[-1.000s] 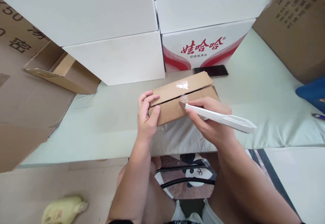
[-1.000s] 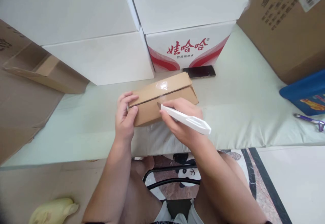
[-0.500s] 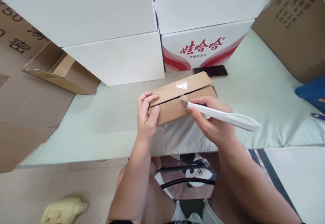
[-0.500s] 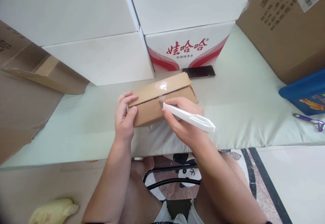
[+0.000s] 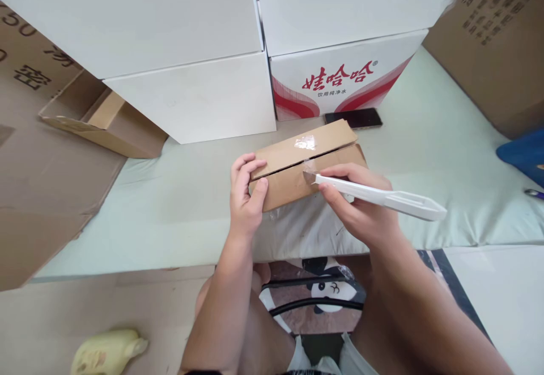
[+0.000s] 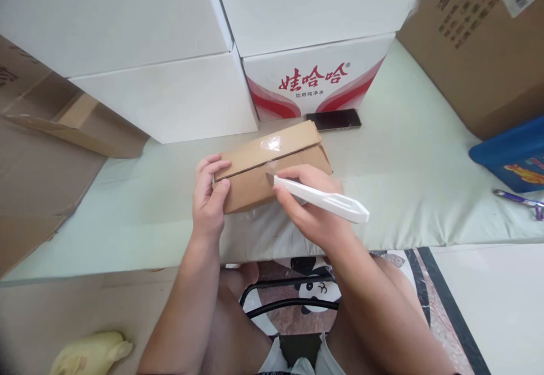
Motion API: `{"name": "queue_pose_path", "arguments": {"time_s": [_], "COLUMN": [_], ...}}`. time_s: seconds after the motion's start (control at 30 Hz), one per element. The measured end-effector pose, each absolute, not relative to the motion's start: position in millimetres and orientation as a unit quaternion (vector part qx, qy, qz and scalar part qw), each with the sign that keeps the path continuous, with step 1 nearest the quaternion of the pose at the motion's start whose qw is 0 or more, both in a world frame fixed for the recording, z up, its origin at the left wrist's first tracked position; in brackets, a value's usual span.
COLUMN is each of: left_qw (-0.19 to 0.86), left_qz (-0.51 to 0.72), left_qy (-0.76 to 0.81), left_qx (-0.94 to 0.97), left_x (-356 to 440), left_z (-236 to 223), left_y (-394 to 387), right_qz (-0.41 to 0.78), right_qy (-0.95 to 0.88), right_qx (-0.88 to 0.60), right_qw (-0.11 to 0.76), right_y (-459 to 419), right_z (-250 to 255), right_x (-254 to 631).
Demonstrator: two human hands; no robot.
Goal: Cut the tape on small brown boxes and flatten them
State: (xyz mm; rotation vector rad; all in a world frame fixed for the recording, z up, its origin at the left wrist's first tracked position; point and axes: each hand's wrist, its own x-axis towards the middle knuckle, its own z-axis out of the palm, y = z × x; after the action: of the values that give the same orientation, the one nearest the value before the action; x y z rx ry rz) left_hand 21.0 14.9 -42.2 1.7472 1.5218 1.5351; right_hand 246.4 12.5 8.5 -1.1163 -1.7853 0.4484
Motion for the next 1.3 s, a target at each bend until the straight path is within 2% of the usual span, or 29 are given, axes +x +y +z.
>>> {"name": "queue_pose_path", "arguments": {"time_s": [0.53,1.3], "left_qw": [0.201,0.198], "left_qz": [0.540,0.529], "left_qy": [0.538,0.545], "left_qx": [0.616,0.620], "left_x": [21.2,20.4], "left_z": [-38.6,-38.7], "left_y": [14.2,14.9], "right_qz": [0.294,0.305], "right_qy": [-0.672,-0.649], "right_qx": [-0.448,-0.463], "right_qw": [0.510,0.520], "right_y": [10.1,10.2], "right_z": [12.3,11.4], "right_x": [252.2,253.8]}}
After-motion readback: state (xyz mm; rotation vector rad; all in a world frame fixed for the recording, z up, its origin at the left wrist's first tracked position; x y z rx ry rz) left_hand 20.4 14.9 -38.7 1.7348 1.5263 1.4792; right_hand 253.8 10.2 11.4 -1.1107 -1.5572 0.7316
